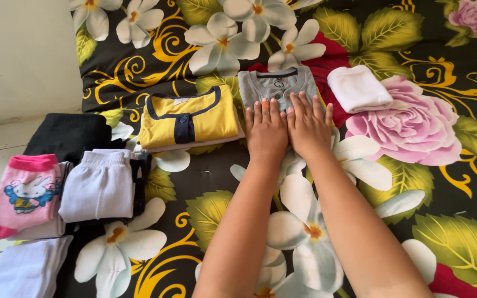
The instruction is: The person folds a gray short-sleeved shirt, a dark patterned garment, and an orange garment by hand, placing each folded item on a floral-patterned bed next to other folded clothes. The person retrieves items from a green laundry basket and arranges them neatly on the bed.
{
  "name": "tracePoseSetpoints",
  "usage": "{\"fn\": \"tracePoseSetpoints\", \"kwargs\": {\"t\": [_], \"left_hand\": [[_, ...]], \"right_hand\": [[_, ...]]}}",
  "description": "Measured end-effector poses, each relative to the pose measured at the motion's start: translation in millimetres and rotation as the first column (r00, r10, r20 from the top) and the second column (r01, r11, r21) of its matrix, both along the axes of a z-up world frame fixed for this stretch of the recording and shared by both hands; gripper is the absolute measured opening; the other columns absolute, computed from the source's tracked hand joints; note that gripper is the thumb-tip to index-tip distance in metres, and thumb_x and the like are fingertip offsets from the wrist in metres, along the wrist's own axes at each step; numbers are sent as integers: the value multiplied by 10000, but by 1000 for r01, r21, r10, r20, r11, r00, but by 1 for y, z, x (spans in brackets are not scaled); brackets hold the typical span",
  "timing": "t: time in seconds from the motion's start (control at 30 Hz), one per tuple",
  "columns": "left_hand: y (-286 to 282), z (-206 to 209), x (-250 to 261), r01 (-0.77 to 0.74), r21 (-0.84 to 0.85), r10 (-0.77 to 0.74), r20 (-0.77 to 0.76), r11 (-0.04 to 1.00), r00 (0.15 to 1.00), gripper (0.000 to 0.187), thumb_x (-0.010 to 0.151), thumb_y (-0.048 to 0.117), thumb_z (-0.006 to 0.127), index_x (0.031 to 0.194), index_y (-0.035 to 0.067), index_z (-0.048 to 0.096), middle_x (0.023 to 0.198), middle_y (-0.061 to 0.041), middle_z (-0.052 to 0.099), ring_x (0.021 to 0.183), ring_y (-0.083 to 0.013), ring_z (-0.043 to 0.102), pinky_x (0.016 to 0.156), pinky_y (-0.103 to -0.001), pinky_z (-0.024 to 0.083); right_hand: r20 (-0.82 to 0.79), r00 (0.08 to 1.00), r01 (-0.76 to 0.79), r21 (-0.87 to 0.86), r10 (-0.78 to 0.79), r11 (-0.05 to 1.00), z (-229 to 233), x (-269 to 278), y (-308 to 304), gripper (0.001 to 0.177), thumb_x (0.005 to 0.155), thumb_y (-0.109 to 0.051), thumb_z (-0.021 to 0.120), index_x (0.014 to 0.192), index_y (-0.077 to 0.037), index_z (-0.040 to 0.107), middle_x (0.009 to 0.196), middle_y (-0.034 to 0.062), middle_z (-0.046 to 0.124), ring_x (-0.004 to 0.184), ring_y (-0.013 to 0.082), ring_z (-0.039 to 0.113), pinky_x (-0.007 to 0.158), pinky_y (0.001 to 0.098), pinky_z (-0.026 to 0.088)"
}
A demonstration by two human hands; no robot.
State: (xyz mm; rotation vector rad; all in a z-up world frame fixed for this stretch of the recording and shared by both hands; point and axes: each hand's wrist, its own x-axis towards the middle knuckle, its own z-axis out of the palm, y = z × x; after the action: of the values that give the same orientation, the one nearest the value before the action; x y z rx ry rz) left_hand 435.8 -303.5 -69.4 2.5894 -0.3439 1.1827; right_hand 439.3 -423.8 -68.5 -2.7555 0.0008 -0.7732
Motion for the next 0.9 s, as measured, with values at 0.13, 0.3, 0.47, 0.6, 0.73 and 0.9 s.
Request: {"fn": "tracePoseSetpoints", "kwargs": {"t": [0.13,0.3,0.47,0.6,0.73,0.9], "left_hand": [[0,-1,-4,19,-39,-19,9,999,1000,475,1066,310,448,1416,19,582,1459,-200,589,1415,-356,510,1228,-507,303],[8,0,-33,73,-102,-71,18,992,997,487,1068,328,452,1485,89,531,1556,-167,504,1473,-338,450,1230,-502,296],[20,-5,-94,44,-106,-61,-164,993,985,544,1045,377,417,1521,121,480,1627,-129,415,1504,-303,357,1215,-516,232],[35,-9,-154,29,-42,-43,-378,999,925,549,1053,406,370,1526,143,462,1633,-103,369,1544,-295,264,1244,-515,137],[54,-4,-217,27,-30,-38,-458,999,888,564,1037,412,361,1541,169,435,1642,-76,350,1549,-276,243,1242,-508,101],[80,10,-294,15,9,-7,-537,1000,844,571,1042,424,338,1562,196,397,1655,-55,321,1546,-256,227,1242,-503,83]], "right_hand": [[74,997,-17,17,16,1000,1,-10,4,555,1100,-402,323,1616,-200,345,1647,73,379,1552,361,214,1239,591,47],[176,983,-48,-14,50,999,3,-41,10,620,1088,-399,366,1659,-190,246,1724,156,205,1573,446,88,1243,601,73],[101,994,-42,-43,46,998,-4,-97,20,671,1044,-444,349,1652,-202,203,1715,173,109,1554,436,44,1224,580,61],[-179,983,24,-148,-50,989,-7,-160,34,619,1031,-471,311,1617,-297,219,1704,97,120,1554,382,47,1228,531,42],[-250,968,-6,-153,-33,988,-6,-229,53,600,1040,-477,291,1621,-338,236,1704,65,170,1556,349,105,1243,502,61],[-332,941,4,-189,-68,982,-1,-300,78,568,1032,-468,289,1593,-386,259,1700,19,186,1559,309,139,1238,477,74]]}}
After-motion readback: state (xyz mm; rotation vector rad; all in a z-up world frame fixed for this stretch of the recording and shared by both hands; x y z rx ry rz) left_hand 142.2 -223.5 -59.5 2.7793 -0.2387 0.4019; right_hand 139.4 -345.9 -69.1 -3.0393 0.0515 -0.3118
